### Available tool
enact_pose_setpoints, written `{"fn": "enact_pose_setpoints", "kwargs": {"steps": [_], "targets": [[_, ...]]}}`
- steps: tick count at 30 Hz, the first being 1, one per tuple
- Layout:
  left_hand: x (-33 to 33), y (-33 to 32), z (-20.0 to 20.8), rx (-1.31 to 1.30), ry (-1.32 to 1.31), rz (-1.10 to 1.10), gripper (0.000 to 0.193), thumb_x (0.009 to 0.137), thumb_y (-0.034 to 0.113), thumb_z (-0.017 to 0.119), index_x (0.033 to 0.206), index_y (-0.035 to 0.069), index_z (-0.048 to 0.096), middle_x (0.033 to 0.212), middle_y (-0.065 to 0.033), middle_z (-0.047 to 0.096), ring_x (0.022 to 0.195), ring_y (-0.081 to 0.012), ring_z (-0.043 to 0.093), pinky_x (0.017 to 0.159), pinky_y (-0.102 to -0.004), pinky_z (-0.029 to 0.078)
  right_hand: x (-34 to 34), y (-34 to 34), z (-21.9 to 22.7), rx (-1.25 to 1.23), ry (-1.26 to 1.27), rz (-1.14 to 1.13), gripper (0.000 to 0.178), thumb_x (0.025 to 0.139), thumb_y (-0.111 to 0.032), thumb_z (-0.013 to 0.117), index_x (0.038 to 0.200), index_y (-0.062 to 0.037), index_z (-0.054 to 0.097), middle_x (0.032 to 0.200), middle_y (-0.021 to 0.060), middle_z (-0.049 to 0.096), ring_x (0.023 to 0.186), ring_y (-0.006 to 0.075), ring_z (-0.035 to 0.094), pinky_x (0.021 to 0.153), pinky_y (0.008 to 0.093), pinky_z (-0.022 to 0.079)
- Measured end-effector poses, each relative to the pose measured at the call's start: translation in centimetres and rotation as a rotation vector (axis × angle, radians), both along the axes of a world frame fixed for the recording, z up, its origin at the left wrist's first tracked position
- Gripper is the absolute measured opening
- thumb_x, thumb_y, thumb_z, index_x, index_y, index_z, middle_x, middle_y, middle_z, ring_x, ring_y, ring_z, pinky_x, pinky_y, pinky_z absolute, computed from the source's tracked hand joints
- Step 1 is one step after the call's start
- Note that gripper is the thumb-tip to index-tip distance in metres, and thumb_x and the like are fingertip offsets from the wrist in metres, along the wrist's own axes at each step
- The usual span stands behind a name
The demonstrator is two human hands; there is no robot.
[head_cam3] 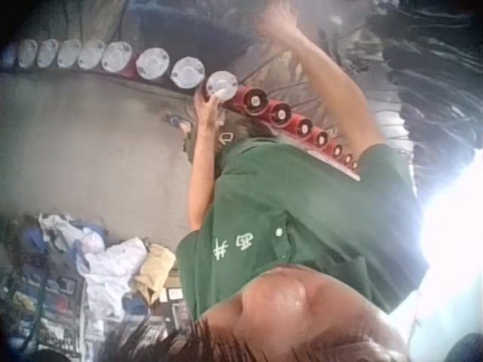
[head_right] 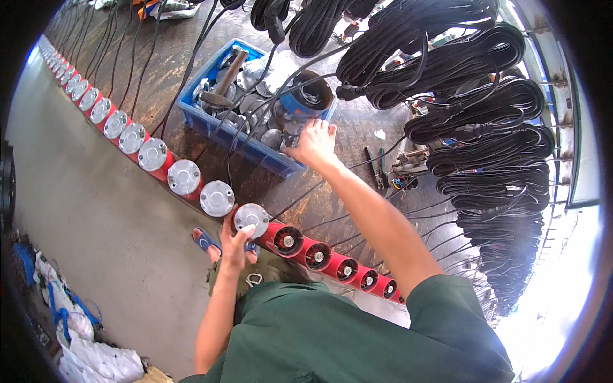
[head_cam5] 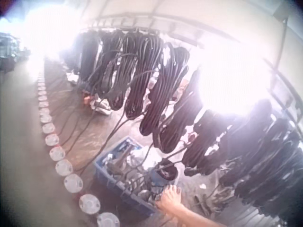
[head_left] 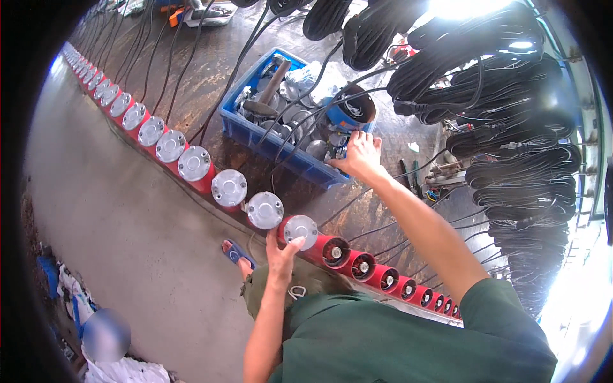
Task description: The person places a circular metal component into a red cylindrical housing and tightens it using a small handheld screwdriver, repeating this process for several units in a line.
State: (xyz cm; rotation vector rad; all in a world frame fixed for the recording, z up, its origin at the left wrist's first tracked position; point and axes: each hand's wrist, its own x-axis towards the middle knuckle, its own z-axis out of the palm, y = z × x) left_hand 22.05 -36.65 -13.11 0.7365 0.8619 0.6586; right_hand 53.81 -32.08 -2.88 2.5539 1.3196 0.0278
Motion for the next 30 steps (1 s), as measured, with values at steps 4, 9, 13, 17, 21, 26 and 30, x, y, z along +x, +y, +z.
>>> {"fn": "enact_pose_setpoints", "kwargs": {"steps": [4,9,13,17,21,26,30], "targets": [[-0.5,0.6,1.8,-0.053,-0.008,-0.107,0.086,0.083,0.022,0.083,0.159,0.004,0.045,0.150,-0.0129,0.049,0.129,-0.0256,0.059,0.107,-0.0404,0.051,-0.5,1.5,0.6,-0.191,-0.001,0.080,0.080,0.079,-0.053,0.083,0.130,0.0061,0.062,0.126,0.0203,0.071,0.121,0.0365,0.068,0.105,0.0475,0.049],[-0.7,0.5,1.6,-0.011,0.156,-0.219,0.096,0.088,0.038,0.078,0.169,0.016,0.031,0.152,-0.0089,0.054,0.126,-0.0227,0.059,0.090,-0.0374,0.053,-1.1,1.3,4.6,-0.181,0.062,0.064,0.049,0.088,-0.030,0.069,0.121,0.0056,0.064,0.117,0.0220,0.073,0.108,0.0399,0.074,0.092,0.0495,0.060],[0.3,-0.1,0.2,0.079,0.170,-0.128,0.096,0.084,0.038,0.085,0.163,0.012,0.038,0.155,-0.0146,0.044,0.134,-0.0300,0.054,0.102,-0.0425,0.050,-3.1,-5.2,9.8,-0.071,0.274,0.348,0.044,0.085,-0.020,0.072,0.121,0.0002,0.059,0.102,0.0211,0.068,0.096,0.0429,0.072,0.083,0.0548,0.058],[0.8,-0.7,-0.4,0.111,0.135,-0.021,0.096,0.078,0.032,0.091,0.159,0.007,0.045,0.160,-0.0244,0.032,0.144,-0.0374,0.043,0.121,-0.0467,0.040,-7.1,-8.6,11.7,-0.240,0.328,0.658,0.070,0.072,-0.011,0.081,0.136,-0.0031,0.053,0.115,0.0169,0.057,0.106,0.0383,0.062,0.091,0.0490,0.053],[0.6,-0.7,0.2,0.151,0.161,0.003,0.091,0.075,0.029,0.091,0.154,0.008,0.052,0.158,-0.0262,0.034,0.144,-0.0422,0.042,0.123,-0.0497,0.037,-9.5,-8.1,12.5,-0.480,0.281,0.774,0.083,0.067,-0.008,0.083,0.143,-0.0063,0.051,0.121,0.0136,0.056,0.118,0.0329,0.057,0.100,0.0428,0.049],[0.8,-0.3,0.9,0.236,0.194,0.002,0.088,0.074,0.029,0.092,0.151,0.008,0.055,0.154,-0.0242,0.041,0.143,-0.0406,0.043,0.120,-0.0488,0.039,-9.6,-5.9,12.5,-0.643,0.070,0.946,0.065,0.071,-0.016,0.087,0.127,-0.0104,0.055,0.114,0.0053,0.059,0.112,0.0224,0.060,0.090,0.0338,0.050],[0.7,-0.4,1.4,0.255,0.275,-0.005,0.089,0.074,0.029,0.093,0.151,0.007,0.055,0.154,-0.0258,0.039,0.141,-0.0410,0.045,0.119,-0.0475,0.041,-10.0,-4.2,12.8,-0.646,-0.018,1.057,0.046,0.080,-0.018,0.080,0.120,-0.0116,0.057,0.108,0.0013,0.060,0.107,0.0169,0.062,0.082,0.0310,0.051]]}}
